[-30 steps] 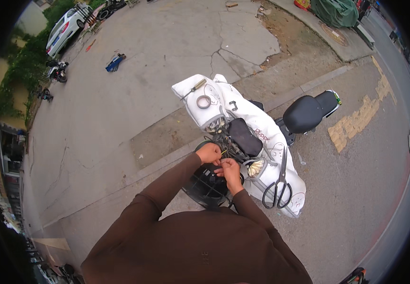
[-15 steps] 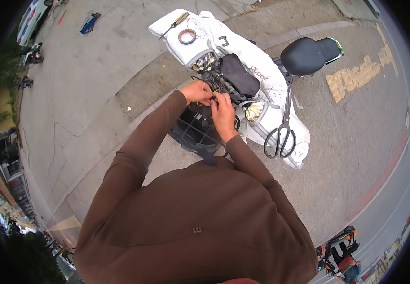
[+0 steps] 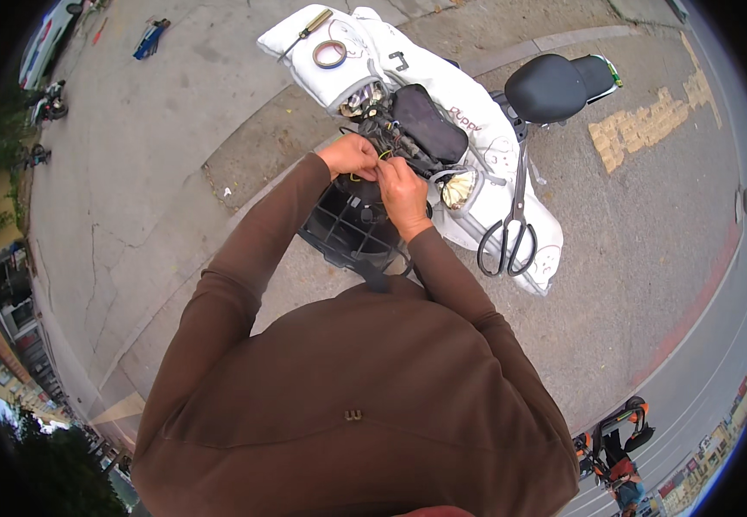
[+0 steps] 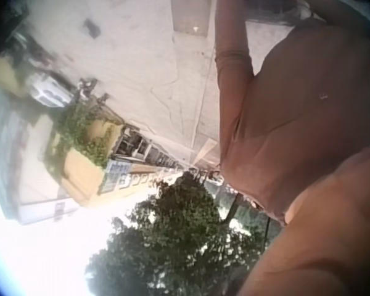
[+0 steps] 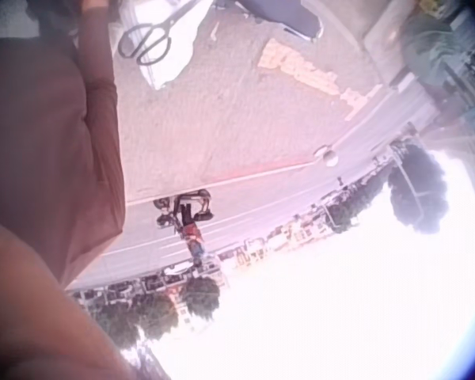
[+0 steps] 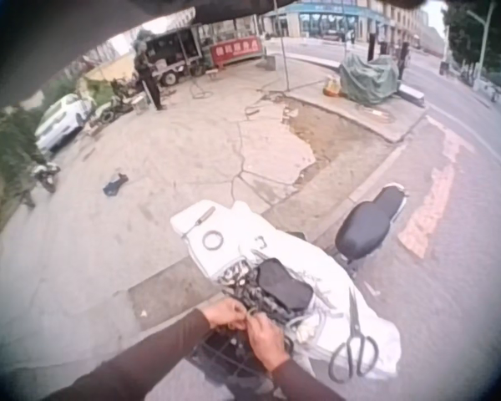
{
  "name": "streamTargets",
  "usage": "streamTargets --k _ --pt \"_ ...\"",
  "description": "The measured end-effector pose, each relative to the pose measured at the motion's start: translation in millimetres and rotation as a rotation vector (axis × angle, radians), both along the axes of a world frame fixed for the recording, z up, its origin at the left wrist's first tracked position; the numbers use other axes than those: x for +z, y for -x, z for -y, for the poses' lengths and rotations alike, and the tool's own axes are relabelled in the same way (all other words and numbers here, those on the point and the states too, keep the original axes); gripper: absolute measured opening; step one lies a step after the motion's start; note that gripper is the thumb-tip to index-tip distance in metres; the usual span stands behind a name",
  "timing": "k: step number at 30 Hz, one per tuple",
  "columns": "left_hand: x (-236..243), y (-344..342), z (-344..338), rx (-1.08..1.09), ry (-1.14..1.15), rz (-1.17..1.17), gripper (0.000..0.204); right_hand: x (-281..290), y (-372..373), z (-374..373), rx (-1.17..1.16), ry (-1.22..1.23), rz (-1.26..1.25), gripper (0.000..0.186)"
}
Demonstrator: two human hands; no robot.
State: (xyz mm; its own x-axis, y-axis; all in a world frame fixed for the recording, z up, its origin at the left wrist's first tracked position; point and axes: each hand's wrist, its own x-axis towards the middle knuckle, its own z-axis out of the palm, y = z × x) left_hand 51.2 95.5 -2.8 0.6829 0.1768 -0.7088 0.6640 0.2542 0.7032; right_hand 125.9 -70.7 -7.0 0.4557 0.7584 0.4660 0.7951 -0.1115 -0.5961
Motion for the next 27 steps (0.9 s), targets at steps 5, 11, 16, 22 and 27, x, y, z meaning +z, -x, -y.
streamTargets --k 5,11,16,22,27 --pt "0 -1 -2 -0.025 -0.008 0.014 0.010 1 0 0 0.010 0.022 0.066 0.004" --pt "1 3 0 -0.017 0.017 0.040 0.009 3 3 -2 -0.010 0.160 0.017 0.012" --pt "-2 6 5 0.037 -0.032 0.114 0.006 1 10 -10 -0.186 0.167 -0.331 0.015" --pt "4 11 17 0.111 -0.033 0.147 0.007 -5 15 -19 -0.380 0.082 -1.577 0.016" --pt "-1 16 17 0.089 -0.067 0.135 0.009 -12 -4 -14 -0.303 -0.129 -2.745 0.012"
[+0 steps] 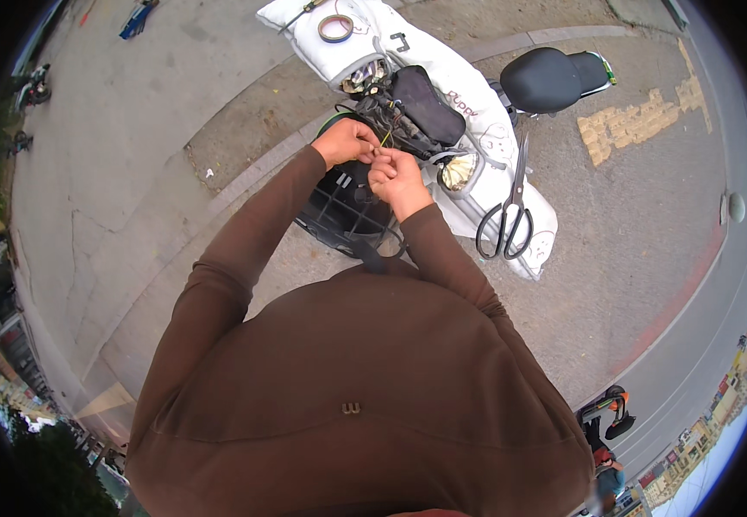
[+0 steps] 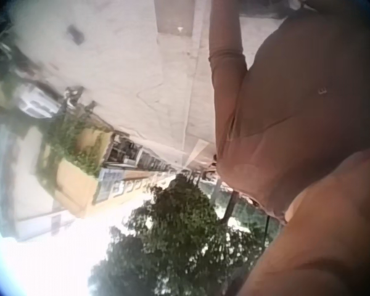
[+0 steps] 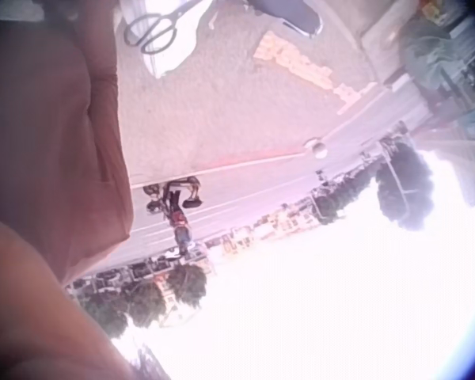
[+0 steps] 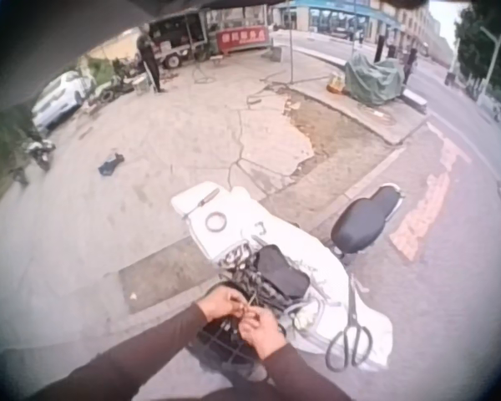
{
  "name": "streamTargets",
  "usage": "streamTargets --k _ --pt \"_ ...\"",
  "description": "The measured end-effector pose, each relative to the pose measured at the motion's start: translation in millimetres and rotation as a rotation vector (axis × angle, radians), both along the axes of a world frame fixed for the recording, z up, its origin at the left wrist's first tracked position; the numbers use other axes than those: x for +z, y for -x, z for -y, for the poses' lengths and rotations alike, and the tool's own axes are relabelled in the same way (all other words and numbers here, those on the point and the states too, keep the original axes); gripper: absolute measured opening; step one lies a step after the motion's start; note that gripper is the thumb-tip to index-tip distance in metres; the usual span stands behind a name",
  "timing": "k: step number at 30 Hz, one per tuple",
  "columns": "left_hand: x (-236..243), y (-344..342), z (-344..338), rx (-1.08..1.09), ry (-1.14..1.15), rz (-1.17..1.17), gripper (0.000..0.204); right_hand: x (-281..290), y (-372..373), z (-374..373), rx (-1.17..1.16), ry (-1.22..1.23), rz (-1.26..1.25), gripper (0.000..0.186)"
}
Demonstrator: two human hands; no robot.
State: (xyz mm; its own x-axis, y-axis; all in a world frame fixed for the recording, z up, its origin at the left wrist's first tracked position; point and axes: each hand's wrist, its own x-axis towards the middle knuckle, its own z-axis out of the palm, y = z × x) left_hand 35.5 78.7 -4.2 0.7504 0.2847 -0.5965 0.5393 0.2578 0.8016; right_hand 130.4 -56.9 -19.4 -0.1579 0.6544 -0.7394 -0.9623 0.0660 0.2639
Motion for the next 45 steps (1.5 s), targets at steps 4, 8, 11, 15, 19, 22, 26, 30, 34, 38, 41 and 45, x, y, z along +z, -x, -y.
streamTargets --k 4,8,11,15,19,22,26,30,34,38,41,45 --pt "-2 -1 -1 -0.059 -0.046 -0.028 0.010 -14 -8 4 0.084 -0.091 -0.078 0.010" --pt "5 -6 3 -0.054 -0.107 -0.075 0.010 0 2 10 0.153 -0.093 0.274 0.009" --pt "2 -7 3 -0.061 -0.108 -0.058 0.010 19 9 26 0.285 -0.050 0.738 0.014" --pt "9 -9 6 -0.039 -0.079 -0.079 0.010 15 16 37 0.534 0.178 1.912 0.018" --pt "8 -9 4 -0.049 -0.086 -0.069 0.011 18 19 36 0.548 0.192 2.532 0.020" --pt "9 -9 5 -0.057 -0.095 -0.068 0.011 10 17 30 0.545 0.153 2.614 0.017" --pt "13 -11 7 -0.069 -0.113 -0.083 0.011 8 13 27 0.520 0.149 2.651 0.009" --pt "11 -10 6 -0.054 -0.126 -0.067 0.011 15 14 25 0.492 0.158 2.699 0.005" --pt "8 -8 6 -0.044 -0.141 -0.043 0.012 12 18 23 0.488 0.265 2.645 0.010" --pt "12 -9 8 -0.075 -0.160 -0.091 0.009 -1 29 13 0.391 0.352 2.096 0.012" --pt "12 -9 9 -0.072 -0.175 -0.109 0.010 -11 13 6 0.197 0.127 0.910 0.011" --pt "15 -9 10 -0.046 -0.185 -0.097 0.009 -17 7 5 -0.072 -0.192 -0.066 0.011"
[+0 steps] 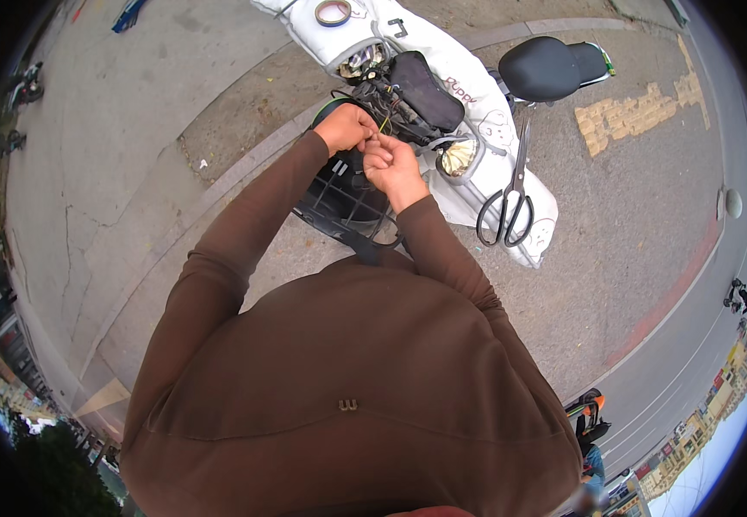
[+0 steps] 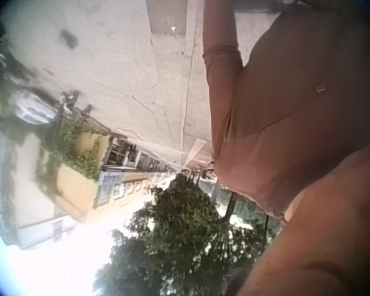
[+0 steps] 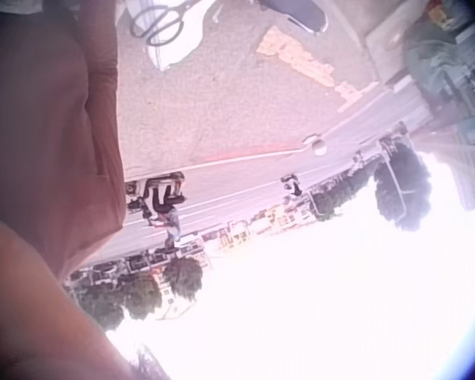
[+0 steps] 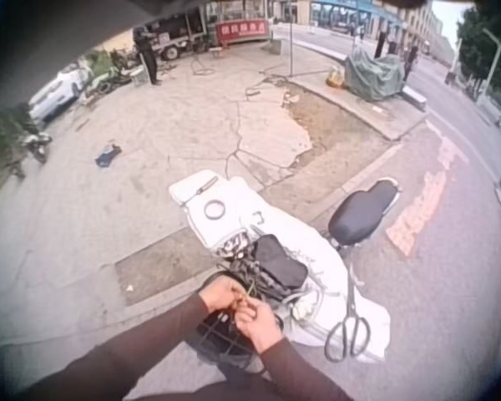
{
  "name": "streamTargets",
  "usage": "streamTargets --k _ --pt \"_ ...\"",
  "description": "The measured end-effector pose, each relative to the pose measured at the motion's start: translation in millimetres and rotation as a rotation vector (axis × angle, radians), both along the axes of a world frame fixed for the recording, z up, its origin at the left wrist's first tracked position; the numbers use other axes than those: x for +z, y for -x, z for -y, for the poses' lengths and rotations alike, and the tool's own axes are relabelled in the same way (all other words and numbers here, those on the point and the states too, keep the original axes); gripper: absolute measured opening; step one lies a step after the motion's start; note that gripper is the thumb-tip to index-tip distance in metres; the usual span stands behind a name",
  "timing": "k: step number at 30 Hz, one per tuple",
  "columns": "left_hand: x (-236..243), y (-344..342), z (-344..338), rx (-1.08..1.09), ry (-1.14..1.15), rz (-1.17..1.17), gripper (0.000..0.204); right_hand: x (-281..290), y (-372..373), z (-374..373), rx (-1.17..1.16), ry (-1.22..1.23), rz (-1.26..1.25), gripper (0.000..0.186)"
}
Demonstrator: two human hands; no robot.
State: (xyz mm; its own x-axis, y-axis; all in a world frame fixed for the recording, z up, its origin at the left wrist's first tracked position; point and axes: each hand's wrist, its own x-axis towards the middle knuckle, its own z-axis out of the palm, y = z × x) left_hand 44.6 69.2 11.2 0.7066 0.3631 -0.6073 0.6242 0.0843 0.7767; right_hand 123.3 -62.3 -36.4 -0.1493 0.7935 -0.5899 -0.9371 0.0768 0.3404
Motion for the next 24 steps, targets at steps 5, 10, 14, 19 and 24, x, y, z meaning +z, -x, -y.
streamTargets --k 5,10,14,19,24 --pt "7 -2 2 -0.010 -0.020 -0.008 0.010 25 6 20 0.245 0.075 0.745 0.012" --pt "8 -1 3 -0.010 -0.031 0.005 0.010 33 12 32 0.269 0.330 2.531 0.016" --pt "13 -2 2 -0.031 -0.033 -0.005 0.010 33 10 29 0.383 0.339 2.653 0.011" --pt "7 -1 2 -0.014 -0.036 0.004 0.011 27 9 22 0.352 0.328 2.683 0.007" --pt "8 -1 3 -0.009 0.001 0.017 0.010 17 18 9 0.208 0.429 2.125 0.012"
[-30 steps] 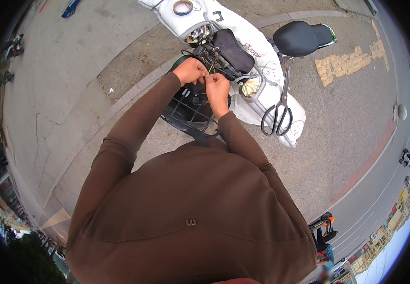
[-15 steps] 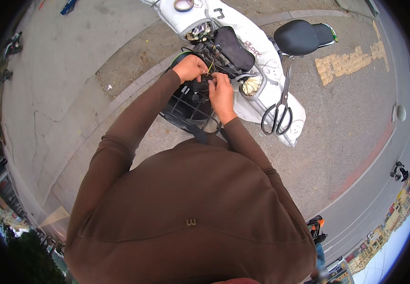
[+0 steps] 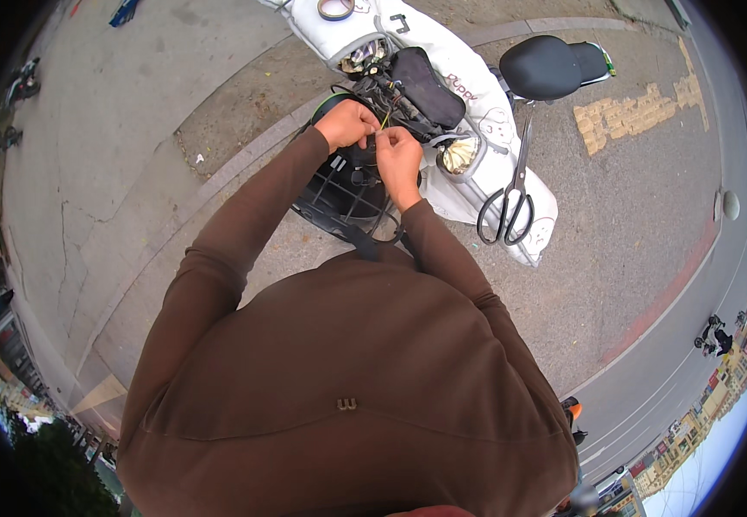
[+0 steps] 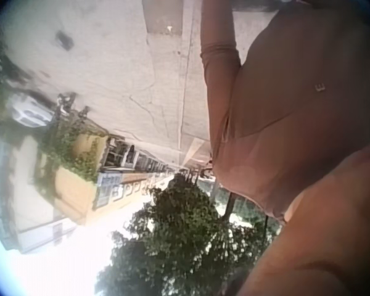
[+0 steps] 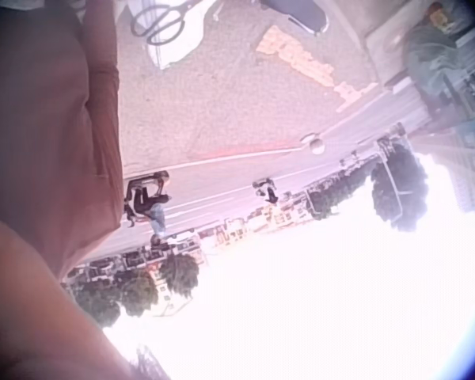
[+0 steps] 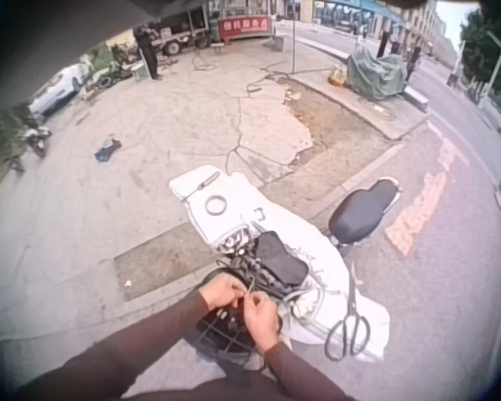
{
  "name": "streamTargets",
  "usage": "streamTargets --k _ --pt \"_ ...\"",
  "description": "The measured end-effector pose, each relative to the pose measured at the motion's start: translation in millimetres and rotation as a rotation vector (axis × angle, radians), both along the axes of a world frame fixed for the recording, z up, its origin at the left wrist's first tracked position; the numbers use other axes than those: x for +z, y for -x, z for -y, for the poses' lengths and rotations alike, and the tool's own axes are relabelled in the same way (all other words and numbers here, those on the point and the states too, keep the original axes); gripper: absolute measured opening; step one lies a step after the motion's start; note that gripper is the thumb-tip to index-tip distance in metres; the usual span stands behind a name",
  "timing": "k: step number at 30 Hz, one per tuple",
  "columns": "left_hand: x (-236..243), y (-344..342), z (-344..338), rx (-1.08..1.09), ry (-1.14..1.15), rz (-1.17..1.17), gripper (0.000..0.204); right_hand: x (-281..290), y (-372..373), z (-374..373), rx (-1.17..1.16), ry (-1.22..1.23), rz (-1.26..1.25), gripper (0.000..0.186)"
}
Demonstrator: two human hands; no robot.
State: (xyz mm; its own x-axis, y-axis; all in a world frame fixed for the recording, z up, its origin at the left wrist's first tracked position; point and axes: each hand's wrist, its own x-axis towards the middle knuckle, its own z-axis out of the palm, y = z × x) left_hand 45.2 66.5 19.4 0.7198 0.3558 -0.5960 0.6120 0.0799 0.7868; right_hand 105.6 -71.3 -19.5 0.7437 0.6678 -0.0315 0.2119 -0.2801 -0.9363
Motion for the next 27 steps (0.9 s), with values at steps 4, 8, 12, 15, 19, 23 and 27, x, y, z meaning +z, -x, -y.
streamTargets --k 4,8,12,15,19,23,27 --pt "-11 4 0 0.026 0.002 0.033 0.010 -7 -19 -5 -0.187 -0.139 -1.533 0.011" --pt "-13 5 -1 0.035 0.043 0.047 0.010 14 -9 9 -0.063 -0.076 -1.238 0.012" --pt "-4 0 1 0.025 0.006 0.019 0.010 -4 -4 21 0.147 0.114 -0.080 0.018" --pt "-6 3 1 0.040 0.009 0.013 0.010 17 -3 19 0.205 0.182 0.407 0.021" --pt "-7 2 0 0.031 0.003 0.035 0.011 13 -7 14 0.251 0.221 0.536 0.014" --pt "-7 2 0 0.029 0.003 0.006 0.010 18 -7 10 0.248 0.230 0.570 0.010" --pt "-4 3 3 0.037 0.017 0.031 0.011 -3 -2 1 0.061 0.061 0.368 0.013"
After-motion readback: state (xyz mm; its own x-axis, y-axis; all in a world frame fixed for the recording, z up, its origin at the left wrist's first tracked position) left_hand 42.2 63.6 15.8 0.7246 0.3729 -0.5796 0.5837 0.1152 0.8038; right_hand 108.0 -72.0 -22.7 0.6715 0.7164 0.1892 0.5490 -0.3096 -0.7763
